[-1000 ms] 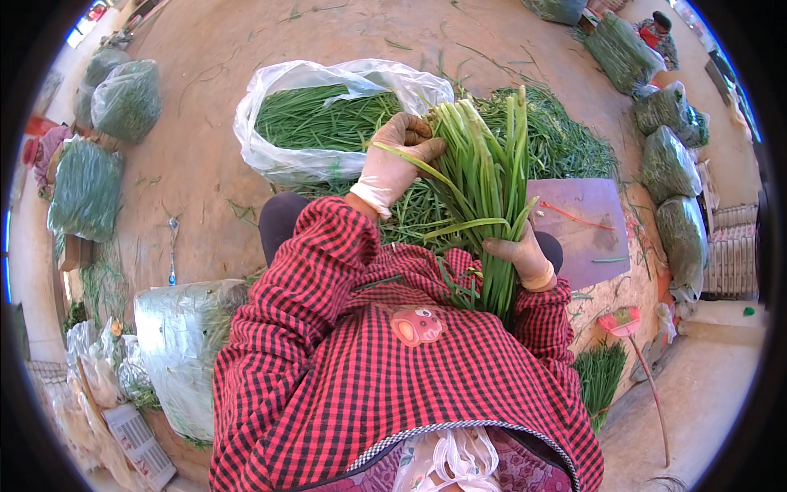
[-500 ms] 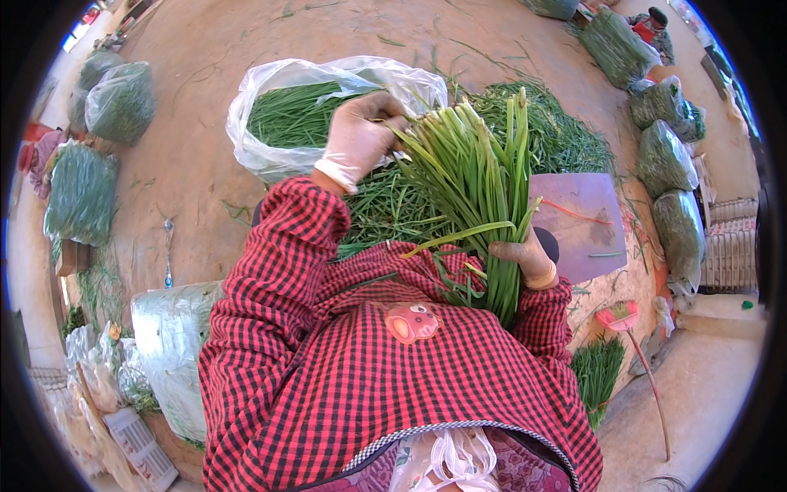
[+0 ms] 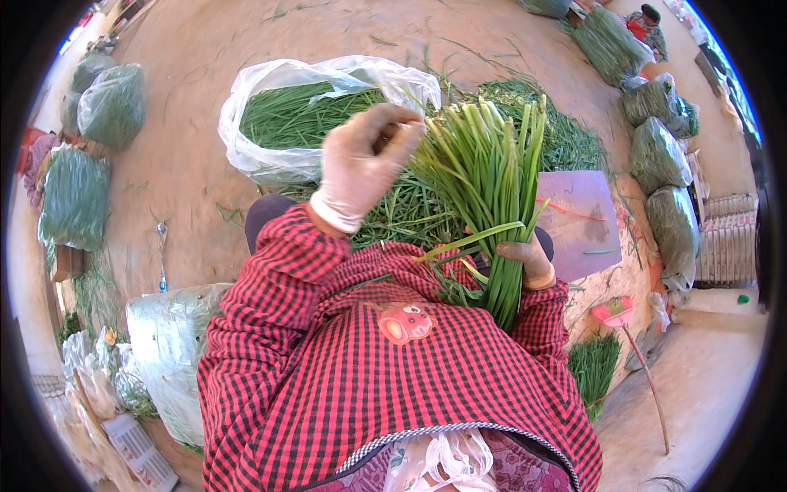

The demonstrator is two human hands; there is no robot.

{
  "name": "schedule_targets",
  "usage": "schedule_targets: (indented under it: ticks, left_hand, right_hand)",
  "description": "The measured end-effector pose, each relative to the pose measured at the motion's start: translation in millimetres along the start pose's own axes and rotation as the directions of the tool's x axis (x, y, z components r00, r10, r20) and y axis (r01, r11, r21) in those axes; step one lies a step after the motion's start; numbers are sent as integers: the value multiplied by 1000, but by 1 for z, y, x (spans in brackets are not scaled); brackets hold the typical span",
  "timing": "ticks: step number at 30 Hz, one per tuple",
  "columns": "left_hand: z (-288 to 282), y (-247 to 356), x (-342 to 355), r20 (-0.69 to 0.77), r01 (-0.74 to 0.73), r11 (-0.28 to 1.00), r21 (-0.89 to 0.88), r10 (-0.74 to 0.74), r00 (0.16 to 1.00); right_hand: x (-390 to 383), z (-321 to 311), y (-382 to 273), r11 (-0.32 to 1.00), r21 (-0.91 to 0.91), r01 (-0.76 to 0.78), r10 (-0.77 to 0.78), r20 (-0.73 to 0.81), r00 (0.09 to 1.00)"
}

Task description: The person sorts through green onions while sitting on the floor, removes damaged leaves by hand, gathers them into a bunch, and ties the bunch with a red string.

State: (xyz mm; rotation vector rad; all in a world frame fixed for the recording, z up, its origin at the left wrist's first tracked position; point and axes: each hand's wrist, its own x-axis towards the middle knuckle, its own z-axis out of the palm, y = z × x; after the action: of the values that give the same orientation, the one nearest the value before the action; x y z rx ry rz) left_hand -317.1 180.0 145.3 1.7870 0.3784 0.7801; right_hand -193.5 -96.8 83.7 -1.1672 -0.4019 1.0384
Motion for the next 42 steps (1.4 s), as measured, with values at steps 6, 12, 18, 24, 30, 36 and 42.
schedule_targets:
  ticks: [6,12,18,24,30,36,42]
  left_hand:
    - [24,-13,9,202,238,971,-36,-226,953]
    - [22,-1,14,391,502,816,-288,-378,839]
    - [10,-12,17,280,465,756,-461,-374,884]
    - [-59,-50,43,-460,58,866,-496,-319,829]
    - [-126,-158,18,-194,150,886,439,-69,979]
    - [1,0,-20,240,-448,818,360,383,892]
    - [17,-11,-11,373,-542,766,346,418,828]
  right_hand:
    - [2,4,-7,992,-114,-49,54,42,998]
    - [1,7,-6,994,-87,-69,72,39,997]
    - [-1,1,-1,998,-10,-61,61,19,998]
    - [-9,-10,-1,998,55,-22,22,-7,1000]
    - [-4,-17,-2,997,78,6,-8,31,999]
    - [-4,-3,-1,1000,25,-17,16,14,1000]
    - [2,-3,6,998,-60,25,-24,12,1000]
